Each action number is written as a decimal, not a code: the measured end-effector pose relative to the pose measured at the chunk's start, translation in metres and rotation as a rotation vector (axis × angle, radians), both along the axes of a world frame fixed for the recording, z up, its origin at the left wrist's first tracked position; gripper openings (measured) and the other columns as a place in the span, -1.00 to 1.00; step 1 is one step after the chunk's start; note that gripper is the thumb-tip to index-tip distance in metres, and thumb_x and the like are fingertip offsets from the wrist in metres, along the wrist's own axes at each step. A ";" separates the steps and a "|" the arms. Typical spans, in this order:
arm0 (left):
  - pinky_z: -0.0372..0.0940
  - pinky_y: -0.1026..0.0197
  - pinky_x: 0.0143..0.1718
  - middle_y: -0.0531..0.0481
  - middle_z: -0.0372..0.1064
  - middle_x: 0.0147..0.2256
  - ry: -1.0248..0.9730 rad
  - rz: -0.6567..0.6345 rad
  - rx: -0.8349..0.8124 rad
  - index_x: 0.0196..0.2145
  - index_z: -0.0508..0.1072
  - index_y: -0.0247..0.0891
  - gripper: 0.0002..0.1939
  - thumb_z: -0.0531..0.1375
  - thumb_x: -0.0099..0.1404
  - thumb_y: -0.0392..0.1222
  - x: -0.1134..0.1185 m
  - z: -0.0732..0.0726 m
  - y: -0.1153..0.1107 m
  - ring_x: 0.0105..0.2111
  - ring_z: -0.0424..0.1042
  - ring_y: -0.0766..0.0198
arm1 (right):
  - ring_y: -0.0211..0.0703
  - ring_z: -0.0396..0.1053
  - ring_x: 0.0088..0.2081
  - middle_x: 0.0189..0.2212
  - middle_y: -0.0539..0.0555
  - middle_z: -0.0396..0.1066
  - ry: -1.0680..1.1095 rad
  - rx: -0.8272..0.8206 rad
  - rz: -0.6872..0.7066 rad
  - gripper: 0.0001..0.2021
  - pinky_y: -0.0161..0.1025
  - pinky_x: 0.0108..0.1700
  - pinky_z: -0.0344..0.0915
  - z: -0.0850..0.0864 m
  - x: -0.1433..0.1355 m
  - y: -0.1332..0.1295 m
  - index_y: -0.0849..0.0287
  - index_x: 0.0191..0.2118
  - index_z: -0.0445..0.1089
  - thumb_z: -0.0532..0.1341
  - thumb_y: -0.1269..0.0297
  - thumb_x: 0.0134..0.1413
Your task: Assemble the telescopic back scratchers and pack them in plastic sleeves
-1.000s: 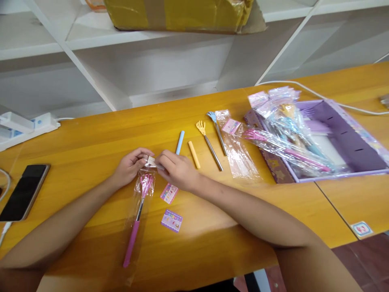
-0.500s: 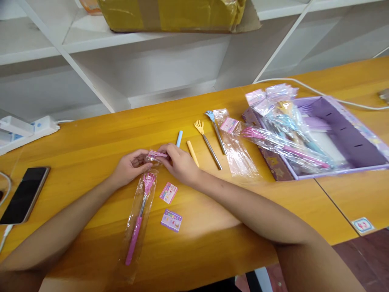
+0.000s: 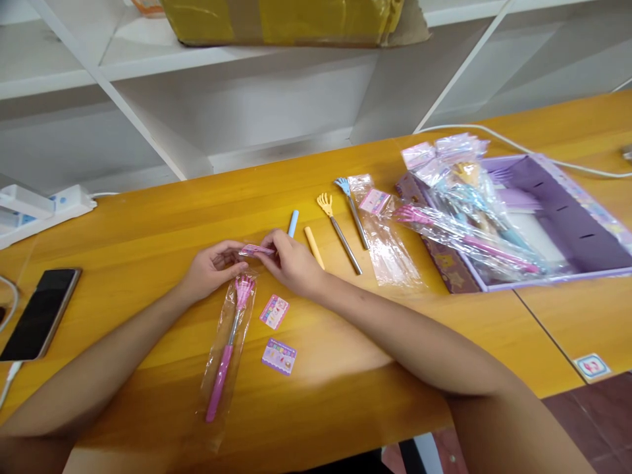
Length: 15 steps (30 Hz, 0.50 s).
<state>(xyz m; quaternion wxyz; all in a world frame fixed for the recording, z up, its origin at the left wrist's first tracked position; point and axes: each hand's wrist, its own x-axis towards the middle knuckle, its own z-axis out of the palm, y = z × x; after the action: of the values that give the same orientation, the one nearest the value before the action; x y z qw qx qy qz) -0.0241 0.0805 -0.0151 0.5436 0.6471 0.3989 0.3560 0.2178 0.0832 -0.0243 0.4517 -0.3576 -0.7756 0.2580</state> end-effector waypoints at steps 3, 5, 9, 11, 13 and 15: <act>0.47 0.13 0.04 -0.14 0.62 0.03 -0.003 -0.006 0.005 0.11 0.60 -0.21 -0.61 0.43 0.36 -0.10 0.000 0.000 0.000 -0.04 0.60 0.15 | -0.20 0.46 -0.34 -0.22 0.07 0.51 -0.006 -0.005 0.010 -0.84 -0.27 -0.34 0.35 -0.002 0.000 0.000 0.09 0.02 0.26 0.25 0.24 0.47; 0.47 0.14 0.02 -0.13 0.63 0.01 0.005 -0.006 0.011 0.10 0.60 -0.21 -0.62 0.43 0.36 -0.10 0.001 0.000 0.000 -0.06 0.60 0.17 | -0.19 0.49 -0.31 -0.19 0.08 0.53 -0.009 -0.002 0.017 -0.81 -0.26 -0.32 0.38 -0.003 0.001 0.000 0.09 0.06 0.26 0.25 0.26 0.47; 0.48 0.15 -0.01 -0.13 0.64 -0.02 0.003 0.001 0.012 0.09 0.60 -0.23 -0.62 0.43 0.36 -0.10 0.001 0.001 0.000 -0.09 0.61 0.18 | -0.13 0.53 -0.22 -0.11 0.12 0.54 -0.044 0.043 0.009 -0.81 -0.22 -0.25 0.43 -0.001 0.001 0.000 0.08 0.09 0.27 0.23 0.28 0.48; 0.48 0.14 0.01 -0.14 0.64 -0.01 -0.006 0.001 0.018 0.08 0.60 -0.23 -0.63 0.43 0.35 -0.11 0.002 0.002 -0.001 -0.07 0.61 0.17 | -0.09 0.55 -0.18 -0.06 0.16 0.53 -0.071 0.065 0.005 -0.81 -0.19 -0.23 0.45 -0.001 0.001 -0.001 0.08 0.12 0.27 0.21 0.27 0.50; 0.48 0.13 0.02 -0.14 0.64 0.01 -0.008 -0.001 0.021 0.07 0.60 -0.23 -0.63 0.43 0.35 -0.12 0.002 0.002 -0.001 -0.06 0.61 0.16 | -0.07 0.55 -0.17 -0.05 0.18 0.52 -0.105 0.090 0.001 -0.81 -0.18 -0.23 0.46 0.000 0.001 -0.002 0.07 0.14 0.27 0.19 0.25 0.52; 0.48 0.13 0.02 -0.14 0.63 0.02 -0.011 -0.002 0.018 0.08 0.60 -0.22 -0.63 0.43 0.36 -0.13 0.002 0.002 -0.001 -0.05 0.61 0.16 | -0.08 0.54 -0.19 -0.06 0.18 0.51 -0.138 0.111 -0.008 -0.80 -0.19 -0.27 0.45 0.001 0.001 -0.002 0.07 0.15 0.27 0.18 0.24 0.52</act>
<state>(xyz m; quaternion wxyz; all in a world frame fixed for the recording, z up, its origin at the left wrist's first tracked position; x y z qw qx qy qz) -0.0223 0.0795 -0.0134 0.5401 0.6504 0.3922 0.3625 0.2188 0.0809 -0.0229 0.4175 -0.3519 -0.8165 0.1876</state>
